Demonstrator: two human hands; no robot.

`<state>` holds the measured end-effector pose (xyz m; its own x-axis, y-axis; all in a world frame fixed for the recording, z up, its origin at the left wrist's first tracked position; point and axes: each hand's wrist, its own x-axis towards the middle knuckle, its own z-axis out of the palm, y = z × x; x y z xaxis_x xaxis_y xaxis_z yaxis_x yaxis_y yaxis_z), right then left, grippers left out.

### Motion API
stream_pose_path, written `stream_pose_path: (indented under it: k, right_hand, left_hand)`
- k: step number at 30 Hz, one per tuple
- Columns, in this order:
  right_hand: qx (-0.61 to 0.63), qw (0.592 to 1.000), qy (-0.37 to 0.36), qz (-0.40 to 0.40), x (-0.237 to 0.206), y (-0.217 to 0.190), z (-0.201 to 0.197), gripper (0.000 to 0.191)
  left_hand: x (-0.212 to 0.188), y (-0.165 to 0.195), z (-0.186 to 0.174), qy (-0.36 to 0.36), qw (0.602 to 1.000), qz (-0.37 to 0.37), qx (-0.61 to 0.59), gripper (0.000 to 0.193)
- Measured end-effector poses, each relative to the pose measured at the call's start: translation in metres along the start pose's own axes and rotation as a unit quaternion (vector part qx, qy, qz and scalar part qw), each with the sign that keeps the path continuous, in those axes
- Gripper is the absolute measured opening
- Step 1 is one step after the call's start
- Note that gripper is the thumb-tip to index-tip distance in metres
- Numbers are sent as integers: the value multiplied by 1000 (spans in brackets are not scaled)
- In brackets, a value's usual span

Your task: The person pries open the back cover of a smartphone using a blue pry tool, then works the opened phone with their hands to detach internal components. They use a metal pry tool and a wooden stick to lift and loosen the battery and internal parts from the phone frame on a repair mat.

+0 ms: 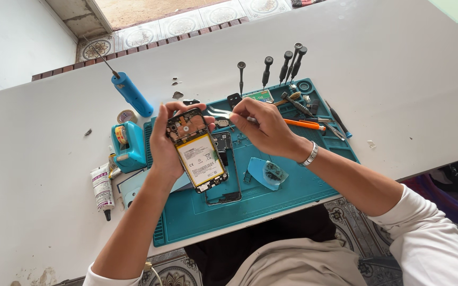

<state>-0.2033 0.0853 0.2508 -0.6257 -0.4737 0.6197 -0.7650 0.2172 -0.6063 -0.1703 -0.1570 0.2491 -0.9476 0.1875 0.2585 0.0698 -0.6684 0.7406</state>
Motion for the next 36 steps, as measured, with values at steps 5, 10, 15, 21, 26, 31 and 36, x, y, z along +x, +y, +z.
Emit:
stream_pose_path:
  k: [5,10,15,21,26,31,36]
  right_hand:
    - [-57,998,-30,2,5,13,-5,24]
    - [-136,968,-134,160,13,24,-33,34]
    - [-237,940,-171,179,17,31,-50,39]
    - [-280,912,-232,192,16,38,-36,27]
    - [-335,928,-131,96,15,38,-37,17]
    - [-340,937,22,-77,16,25,-46,22]
    - [-149,981,109,-61,11,16,-45,12]
  left_hand:
    - [1,-6,4,-13,998,-25,51,43]
    - [-2,-5,4,-79,992,-32,88,52]
    - [-7,-8,5,-147,984,-65,78,59]
    - [-5,-14,6,-159,982,-68,69,63]
    - [-2,-16,5,-154,984,-64,59,65]
    - [-2,-16,5,-144,985,-67,65,65]
    - [-1,-16,2,-146,985,-68,61,66]
